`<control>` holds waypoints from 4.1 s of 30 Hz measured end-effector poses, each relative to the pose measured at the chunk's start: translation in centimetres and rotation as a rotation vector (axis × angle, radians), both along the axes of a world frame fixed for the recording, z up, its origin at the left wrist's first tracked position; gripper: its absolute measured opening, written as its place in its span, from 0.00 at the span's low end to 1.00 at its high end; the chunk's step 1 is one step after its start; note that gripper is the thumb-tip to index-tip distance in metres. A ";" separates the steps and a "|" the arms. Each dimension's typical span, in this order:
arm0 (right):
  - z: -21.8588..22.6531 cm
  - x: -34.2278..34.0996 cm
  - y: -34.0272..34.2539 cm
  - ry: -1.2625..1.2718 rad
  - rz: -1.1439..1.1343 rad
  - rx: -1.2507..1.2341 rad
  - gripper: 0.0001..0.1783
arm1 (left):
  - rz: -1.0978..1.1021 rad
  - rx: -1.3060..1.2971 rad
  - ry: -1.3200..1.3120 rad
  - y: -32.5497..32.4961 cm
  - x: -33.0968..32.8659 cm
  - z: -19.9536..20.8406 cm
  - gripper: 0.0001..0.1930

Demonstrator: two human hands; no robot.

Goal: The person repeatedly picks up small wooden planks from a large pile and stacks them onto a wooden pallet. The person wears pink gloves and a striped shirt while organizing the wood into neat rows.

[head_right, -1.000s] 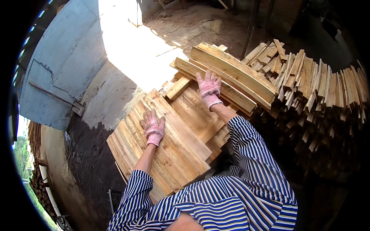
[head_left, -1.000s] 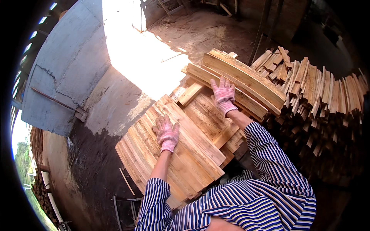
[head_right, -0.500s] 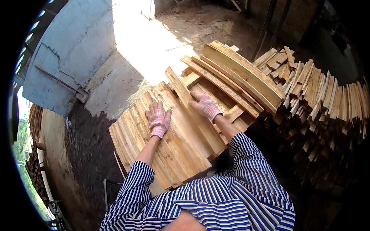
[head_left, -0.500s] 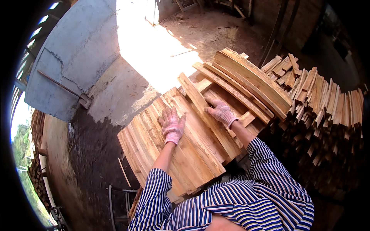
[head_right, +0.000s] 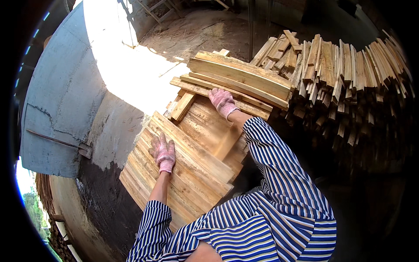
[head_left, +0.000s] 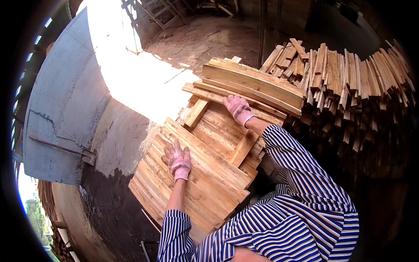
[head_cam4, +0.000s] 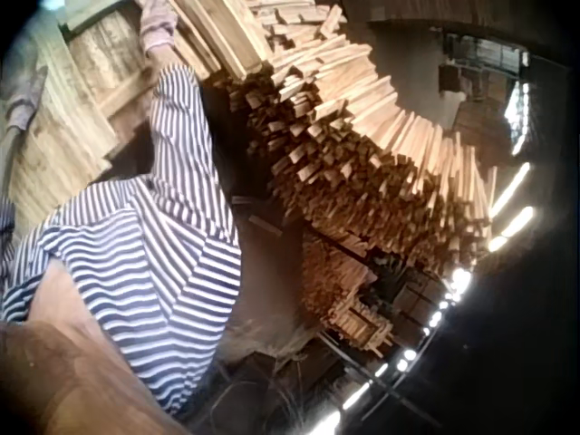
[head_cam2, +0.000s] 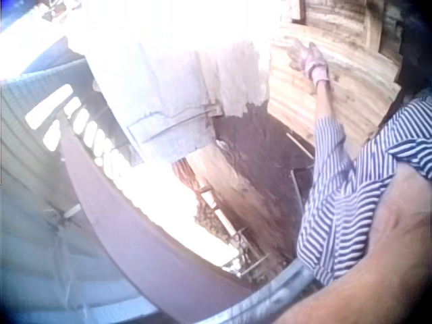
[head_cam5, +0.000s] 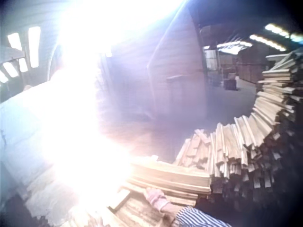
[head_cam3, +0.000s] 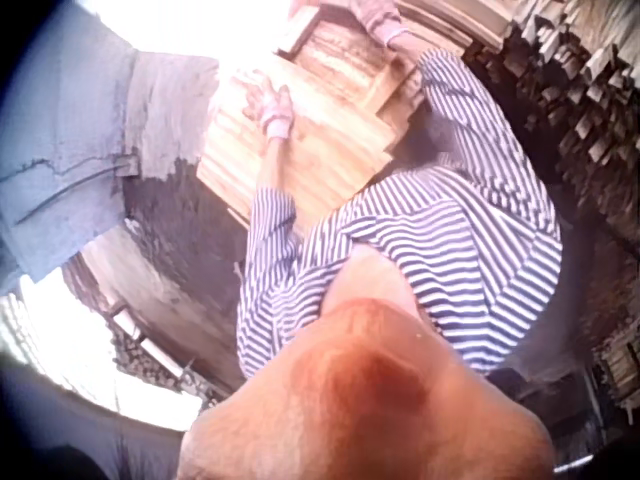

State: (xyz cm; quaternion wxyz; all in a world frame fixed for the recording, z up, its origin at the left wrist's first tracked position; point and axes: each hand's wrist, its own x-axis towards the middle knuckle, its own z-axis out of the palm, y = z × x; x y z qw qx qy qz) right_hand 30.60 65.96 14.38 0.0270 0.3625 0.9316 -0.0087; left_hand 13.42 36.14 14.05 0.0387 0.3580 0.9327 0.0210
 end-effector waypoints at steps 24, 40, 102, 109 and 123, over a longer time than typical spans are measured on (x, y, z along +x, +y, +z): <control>2.1 2.0 1.7 0.075 -0.194 -0.012 0.32 | 0.515 1.548 -1.733 7.5 7.6 3.4 0.14; 6.2 5.9 -1.2 0.073 0.210 -0.329 0.40 | 0.644 1.661 -1.459 2.6 4.8 0.4 0.13; 0.6 -0.8 0.2 0.285 0.101 -0.480 0.51 | 0.673 1.691 -1.568 2.6 3.8 -0.8 0.17; 9.4 4.6 14.1 -0.160 -0.162 -0.177 0.52 | 0.617 1.713 -1.619 2.5 4.1 -1.0 0.15; 11.1 4.6 14.5 -0.029 -0.083 -0.247 0.42 | 0.670 1.739 -1.546 3.2 3.7 0.6 0.15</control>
